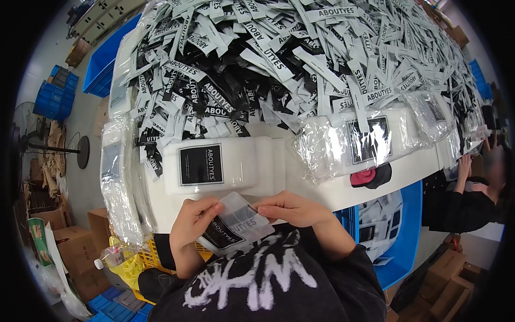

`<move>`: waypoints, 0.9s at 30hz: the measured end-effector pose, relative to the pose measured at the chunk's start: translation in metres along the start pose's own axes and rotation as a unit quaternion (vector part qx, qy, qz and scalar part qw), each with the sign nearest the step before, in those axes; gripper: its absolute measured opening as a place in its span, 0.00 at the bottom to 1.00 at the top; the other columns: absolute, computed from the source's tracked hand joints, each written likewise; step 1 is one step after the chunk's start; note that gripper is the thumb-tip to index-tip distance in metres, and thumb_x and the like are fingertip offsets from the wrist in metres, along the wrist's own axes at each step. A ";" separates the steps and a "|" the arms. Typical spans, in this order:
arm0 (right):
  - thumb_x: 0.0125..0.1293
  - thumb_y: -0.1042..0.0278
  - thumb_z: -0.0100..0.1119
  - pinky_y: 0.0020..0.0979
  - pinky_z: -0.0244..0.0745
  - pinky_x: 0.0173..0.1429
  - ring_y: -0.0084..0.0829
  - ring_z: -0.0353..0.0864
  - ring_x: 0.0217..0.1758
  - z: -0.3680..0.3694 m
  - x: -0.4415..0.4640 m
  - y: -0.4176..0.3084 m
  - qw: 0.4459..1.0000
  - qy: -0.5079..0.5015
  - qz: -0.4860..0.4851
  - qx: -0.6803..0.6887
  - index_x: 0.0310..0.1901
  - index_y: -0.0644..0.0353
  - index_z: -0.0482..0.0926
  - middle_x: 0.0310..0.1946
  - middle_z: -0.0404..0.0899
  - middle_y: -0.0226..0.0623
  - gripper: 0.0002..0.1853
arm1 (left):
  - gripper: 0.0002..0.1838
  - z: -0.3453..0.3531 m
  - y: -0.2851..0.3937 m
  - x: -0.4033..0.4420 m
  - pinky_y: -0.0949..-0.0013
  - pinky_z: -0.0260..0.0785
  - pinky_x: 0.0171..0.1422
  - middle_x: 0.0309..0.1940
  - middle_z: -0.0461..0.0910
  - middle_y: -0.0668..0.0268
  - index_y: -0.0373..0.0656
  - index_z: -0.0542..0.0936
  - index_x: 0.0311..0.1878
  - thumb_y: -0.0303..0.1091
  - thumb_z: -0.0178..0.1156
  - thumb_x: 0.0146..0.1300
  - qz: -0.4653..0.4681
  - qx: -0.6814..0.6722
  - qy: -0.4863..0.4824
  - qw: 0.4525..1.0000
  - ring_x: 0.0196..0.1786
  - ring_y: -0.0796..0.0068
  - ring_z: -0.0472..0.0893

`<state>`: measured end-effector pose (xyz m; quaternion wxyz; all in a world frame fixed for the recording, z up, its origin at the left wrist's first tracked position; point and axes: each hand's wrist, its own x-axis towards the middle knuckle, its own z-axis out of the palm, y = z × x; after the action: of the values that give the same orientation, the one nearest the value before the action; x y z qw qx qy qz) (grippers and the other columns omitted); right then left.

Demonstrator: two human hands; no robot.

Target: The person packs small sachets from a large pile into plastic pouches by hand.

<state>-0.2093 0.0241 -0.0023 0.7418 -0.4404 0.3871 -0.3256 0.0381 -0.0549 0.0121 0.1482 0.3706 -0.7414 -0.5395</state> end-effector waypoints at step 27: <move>0.61 0.71 0.62 0.30 0.71 0.29 0.35 0.79 0.24 0.012 -0.011 -0.028 0.927 0.188 -0.146 -0.290 0.42 0.61 0.83 0.24 0.81 0.41 0.08 | 0.03 0.047 0.009 0.022 0.67 0.63 0.25 0.20 0.75 0.62 0.38 0.81 0.34 0.27 0.64 0.57 0.187 -0.011 0.098 0.977 0.20 0.64 0.73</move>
<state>-0.2085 0.0268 0.0298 0.4396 -0.6185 0.5285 -0.3807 -0.0093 -0.0367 -0.0007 0.3223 0.2752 -0.7733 -0.4716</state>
